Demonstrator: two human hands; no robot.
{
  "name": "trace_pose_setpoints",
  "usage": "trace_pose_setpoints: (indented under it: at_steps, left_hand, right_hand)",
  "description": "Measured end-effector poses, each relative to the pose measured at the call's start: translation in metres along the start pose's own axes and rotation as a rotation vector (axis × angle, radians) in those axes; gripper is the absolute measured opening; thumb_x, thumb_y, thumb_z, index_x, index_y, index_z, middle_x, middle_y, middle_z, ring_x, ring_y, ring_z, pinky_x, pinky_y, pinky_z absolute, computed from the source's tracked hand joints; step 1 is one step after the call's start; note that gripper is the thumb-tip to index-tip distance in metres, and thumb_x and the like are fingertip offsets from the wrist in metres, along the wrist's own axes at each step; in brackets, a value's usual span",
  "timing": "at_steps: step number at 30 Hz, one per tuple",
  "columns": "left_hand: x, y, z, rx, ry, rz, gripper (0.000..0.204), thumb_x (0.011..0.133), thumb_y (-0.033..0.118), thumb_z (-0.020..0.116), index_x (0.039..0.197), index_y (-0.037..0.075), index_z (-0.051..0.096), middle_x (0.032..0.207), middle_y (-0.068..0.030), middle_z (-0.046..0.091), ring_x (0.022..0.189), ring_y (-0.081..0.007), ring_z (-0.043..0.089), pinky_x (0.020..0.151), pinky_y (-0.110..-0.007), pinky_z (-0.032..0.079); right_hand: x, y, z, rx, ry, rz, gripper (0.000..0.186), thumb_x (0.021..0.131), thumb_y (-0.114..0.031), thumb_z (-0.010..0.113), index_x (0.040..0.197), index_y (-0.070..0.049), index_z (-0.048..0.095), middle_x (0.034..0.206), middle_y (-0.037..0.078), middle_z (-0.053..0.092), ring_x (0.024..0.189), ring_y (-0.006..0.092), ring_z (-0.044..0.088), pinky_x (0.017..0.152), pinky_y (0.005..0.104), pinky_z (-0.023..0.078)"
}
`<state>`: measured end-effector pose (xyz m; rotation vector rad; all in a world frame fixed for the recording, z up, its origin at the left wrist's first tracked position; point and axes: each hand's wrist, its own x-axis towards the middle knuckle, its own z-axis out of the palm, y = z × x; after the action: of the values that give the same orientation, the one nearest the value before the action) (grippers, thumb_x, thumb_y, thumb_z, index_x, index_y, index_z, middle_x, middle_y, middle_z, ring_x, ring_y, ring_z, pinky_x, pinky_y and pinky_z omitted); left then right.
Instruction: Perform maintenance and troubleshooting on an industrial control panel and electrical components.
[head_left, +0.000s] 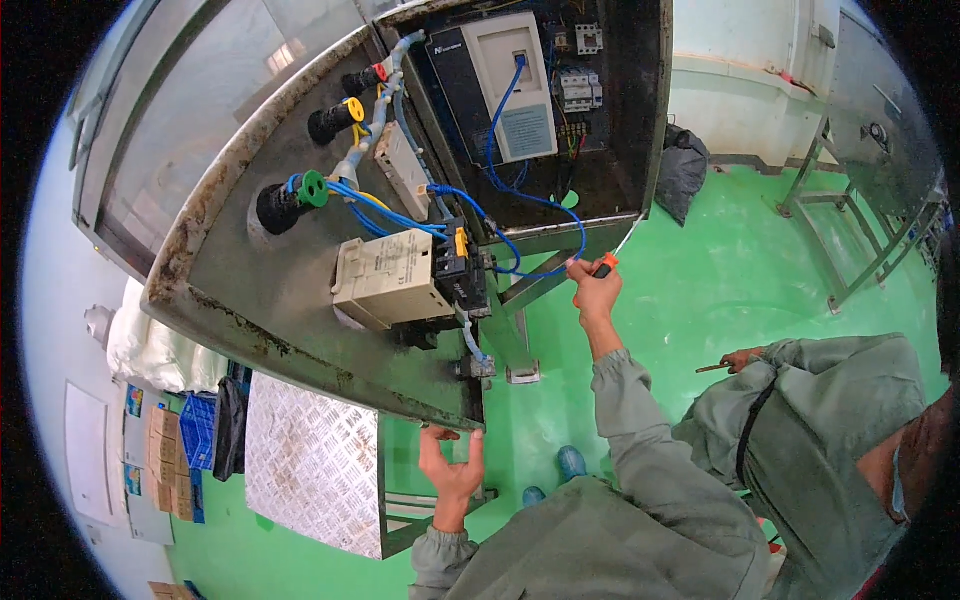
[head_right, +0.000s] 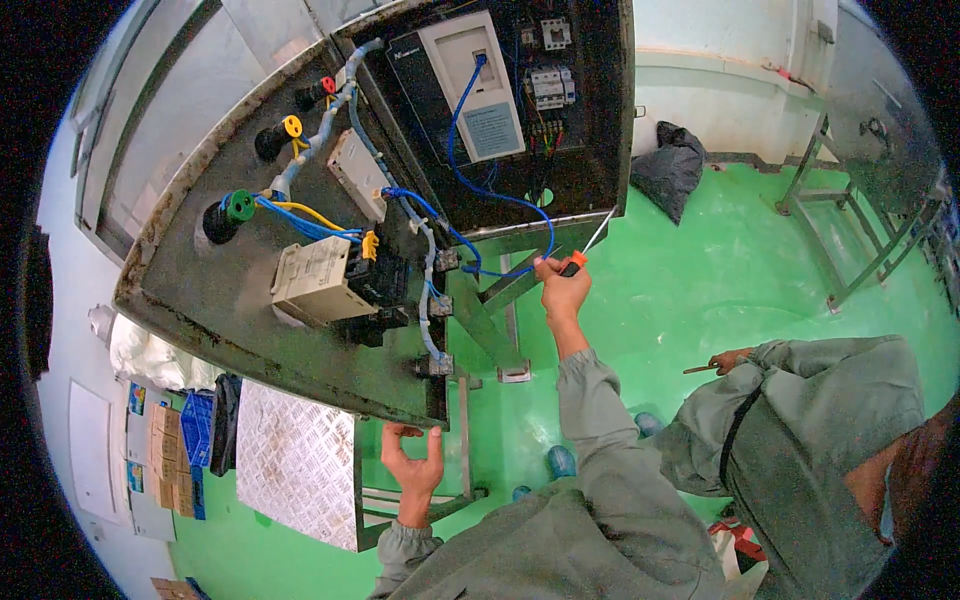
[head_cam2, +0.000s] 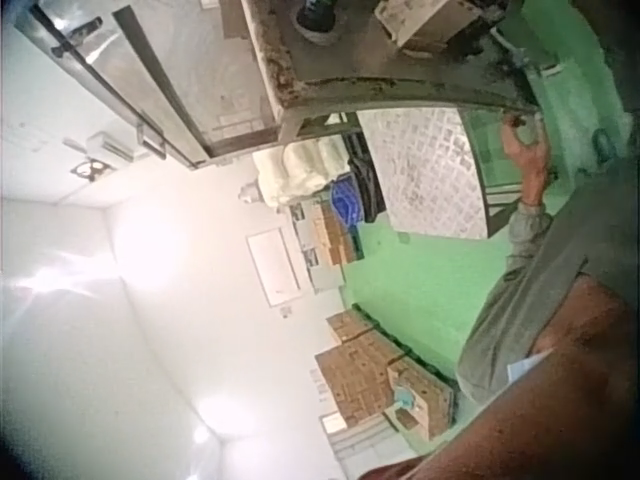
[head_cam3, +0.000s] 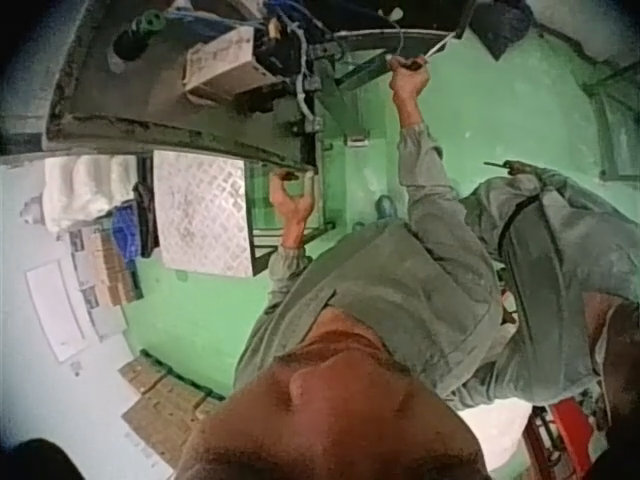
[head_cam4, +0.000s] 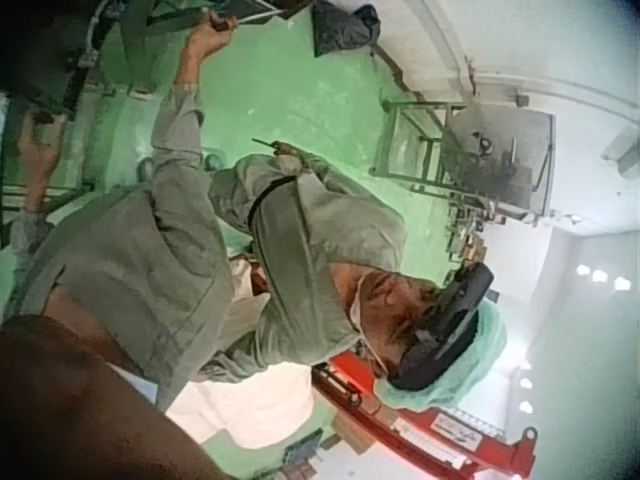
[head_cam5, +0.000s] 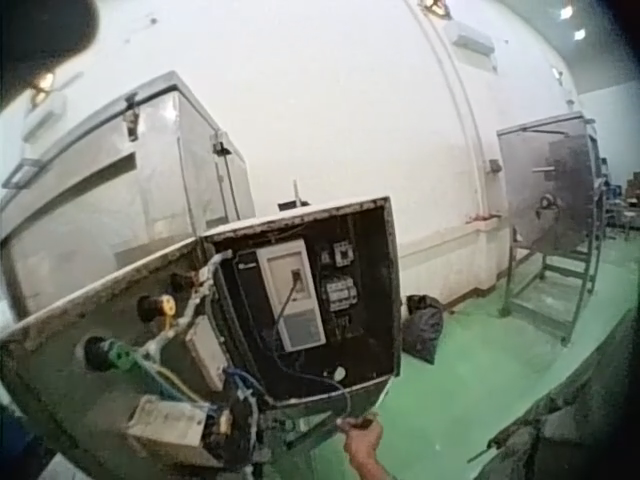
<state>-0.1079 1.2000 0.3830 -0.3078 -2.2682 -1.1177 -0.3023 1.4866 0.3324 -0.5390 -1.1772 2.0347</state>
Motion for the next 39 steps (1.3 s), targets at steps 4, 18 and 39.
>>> trace_pose_setpoints:
  at_steps: [4, 18, 39]
  left_hand:
    - [-0.003, -0.006, 0.003, -0.003, -0.009, 0.0, 0.033, 0.077, 0.019, 0.078, 0.092, 0.0, 0.055, 0.08, -0.0108, 0.056, 0.069, -0.0249, 0.056, 0.063, -0.035, 0.045]
    - [-0.002, -0.003, 0.002, 0.024, -0.043, 0.007, 0.032, 0.079, 0.019, 0.078, 0.094, 0.0, 0.057, 0.078, -0.0114, 0.058, 0.069, -0.0273, 0.057, 0.062, -0.037, 0.045]
    - [0.0, -0.004, 0.009, -0.049, -0.076, 0.009, 0.028, 0.077, 0.019, 0.08, 0.087, 0.002, 0.059, 0.076, -0.0118, 0.059, 0.068, -0.0298, 0.056, 0.061, -0.039, 0.043]
  right_hand:
    - [0.003, -0.014, 0.01, -0.048, 0.1, -0.356, 0.032, 0.075, 0.002, 0.079, 0.083, -0.002, 0.049, 0.077, 0.009, 0.068, 0.067, 0.0139, 0.06, 0.066, 0.0301, 0.05]
    - [0.088, -0.051, 0.065, -0.395, 0.359, -0.741, 0.019, 0.077, -0.006, 0.078, 0.085, 0.0, 0.062, 0.071, 0.007, 0.066, 0.062, 0.0198, 0.061, 0.066, 0.0343, 0.05]
    - [-0.105, 0.053, -0.061, -0.38, 0.147, -0.313, 0.035, 0.091, -0.022, 0.068, 0.07, -0.003, 0.047, 0.059, -0.001, 0.042, 0.056, 0.0087, 0.039, 0.05, 0.0293, 0.035]
